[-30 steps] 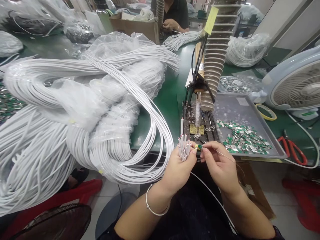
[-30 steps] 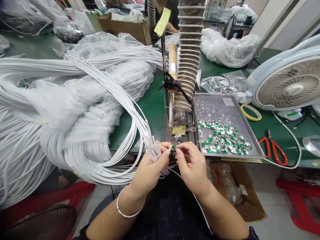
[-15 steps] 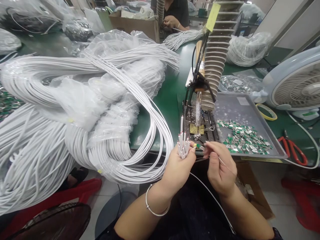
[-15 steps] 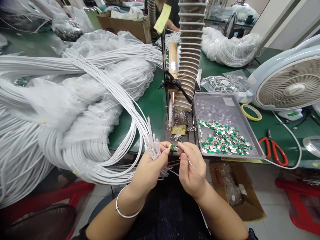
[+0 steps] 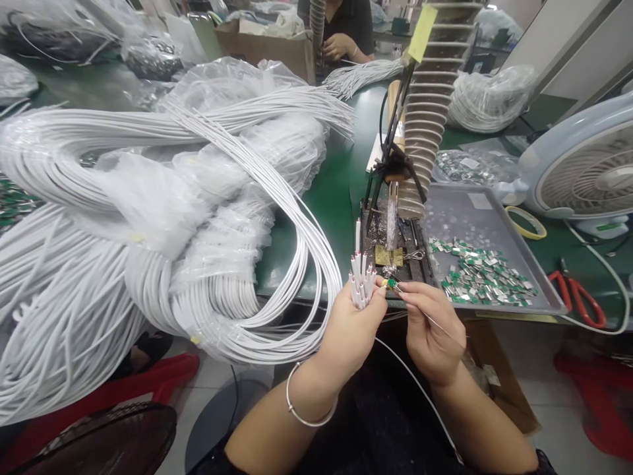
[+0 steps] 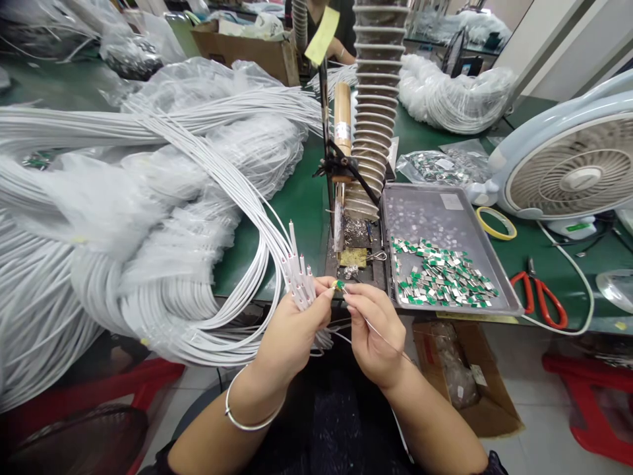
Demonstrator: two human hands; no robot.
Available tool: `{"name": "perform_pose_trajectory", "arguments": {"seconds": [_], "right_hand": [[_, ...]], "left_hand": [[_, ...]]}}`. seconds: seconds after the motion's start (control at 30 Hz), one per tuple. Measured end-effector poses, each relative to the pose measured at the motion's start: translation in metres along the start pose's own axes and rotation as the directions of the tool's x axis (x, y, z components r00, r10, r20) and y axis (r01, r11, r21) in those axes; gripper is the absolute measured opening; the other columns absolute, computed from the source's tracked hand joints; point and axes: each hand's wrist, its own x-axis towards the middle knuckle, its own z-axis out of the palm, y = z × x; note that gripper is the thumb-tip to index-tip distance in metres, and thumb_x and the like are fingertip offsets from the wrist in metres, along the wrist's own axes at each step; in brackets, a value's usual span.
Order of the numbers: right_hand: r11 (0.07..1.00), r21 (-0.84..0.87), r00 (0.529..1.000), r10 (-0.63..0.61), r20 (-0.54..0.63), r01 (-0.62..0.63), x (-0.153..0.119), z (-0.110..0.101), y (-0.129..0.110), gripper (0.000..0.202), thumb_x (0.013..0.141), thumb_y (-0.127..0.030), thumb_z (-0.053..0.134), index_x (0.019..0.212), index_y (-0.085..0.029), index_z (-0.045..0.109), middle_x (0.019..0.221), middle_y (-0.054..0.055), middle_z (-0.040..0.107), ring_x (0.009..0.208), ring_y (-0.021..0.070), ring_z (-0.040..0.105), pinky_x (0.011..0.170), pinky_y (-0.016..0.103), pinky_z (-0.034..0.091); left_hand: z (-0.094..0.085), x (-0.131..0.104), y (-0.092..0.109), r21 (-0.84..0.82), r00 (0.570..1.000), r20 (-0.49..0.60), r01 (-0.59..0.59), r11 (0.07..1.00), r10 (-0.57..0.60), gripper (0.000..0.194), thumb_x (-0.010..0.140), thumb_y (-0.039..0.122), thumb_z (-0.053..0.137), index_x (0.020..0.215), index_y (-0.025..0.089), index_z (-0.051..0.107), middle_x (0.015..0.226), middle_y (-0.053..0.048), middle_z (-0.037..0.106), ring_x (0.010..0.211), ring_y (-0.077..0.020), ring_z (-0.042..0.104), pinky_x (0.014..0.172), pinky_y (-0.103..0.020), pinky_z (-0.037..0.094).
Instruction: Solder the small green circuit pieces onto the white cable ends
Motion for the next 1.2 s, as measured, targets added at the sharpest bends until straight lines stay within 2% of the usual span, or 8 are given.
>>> {"name": "perform_pose_trajectory", "arguments": {"seconds": [0.33,0.63,0.77,0.97,1.2], "right_hand": [[0.998,-0.059,1.000,-0.020,-0.008,0.020,0.005,0.002,0.000,0.025,0.082,-0.004,0.054,0.099,-0.019,0.063,0.095,0.008,0.065,0.089,0.0175,0.064,0.076,0.035,0.057],[0.996,-0.081,0.999,-0.041,-0.023,0.039,0.012,0.007,0.002,0.024,0.083,-0.006,0.053,0.099,-0.019,0.063,0.095,0.008,0.064,0.088,0.0181,0.064,0.074,0.036,0.057],[0.995,-0.083,0.998,-0.054,-0.031,0.051,0.015,0.008,0.003,0.023,0.083,-0.006,0.053,0.099,-0.019,0.063,0.094,0.008,0.063,0.087,0.0183,0.064,0.074,0.036,0.057],[0.994,-0.095,0.998,-0.060,-0.033,0.056,0.018,0.009,0.004,0.023,0.082,-0.006,0.053,0.098,-0.019,0.063,0.094,0.008,0.062,0.088,0.0180,0.063,0.075,0.036,0.055],[0.989,-0.131,0.995,-0.079,-0.058,0.071,0.022,0.010,0.003,0.023,0.082,-0.006,0.054,0.098,-0.020,0.063,0.094,0.007,0.062,0.086,0.0176,0.063,0.074,0.035,0.055]], "left_hand": [[0.004,0.000,0.006,-0.032,1.000,-0.018,-0.004,0.999,0.003,0.003,0.081,0.018,0.052,0.082,0.016,0.054,0.064,0.004,0.046,0.063,-0.0096,0.041,0.059,-0.021,0.035],[0.007,0.006,0.008,-0.031,0.999,-0.033,-0.018,0.999,0.017,0.006,0.079,0.018,0.054,0.085,0.016,0.054,0.077,0.002,0.052,0.062,-0.0083,0.043,0.060,-0.022,0.035],[0.007,0.008,0.010,-0.037,0.999,-0.041,-0.021,0.999,0.020,0.006,0.078,0.018,0.054,0.083,0.016,0.053,0.069,0.003,0.048,0.067,-0.0098,0.044,0.061,-0.022,0.036],[0.008,0.008,0.011,-0.051,0.998,-0.055,0.013,0.999,-0.016,0.008,0.078,0.019,0.053,0.085,0.016,0.052,0.065,0.005,0.044,0.058,-0.0082,0.037,0.057,-0.022,0.034],[0.012,0.010,0.016,-0.039,0.998,-0.067,0.000,0.999,-0.002,0.009,0.077,0.019,0.054,0.085,0.016,0.052,0.066,0.004,0.045,0.065,-0.0096,0.042,0.062,-0.021,0.036]]}}
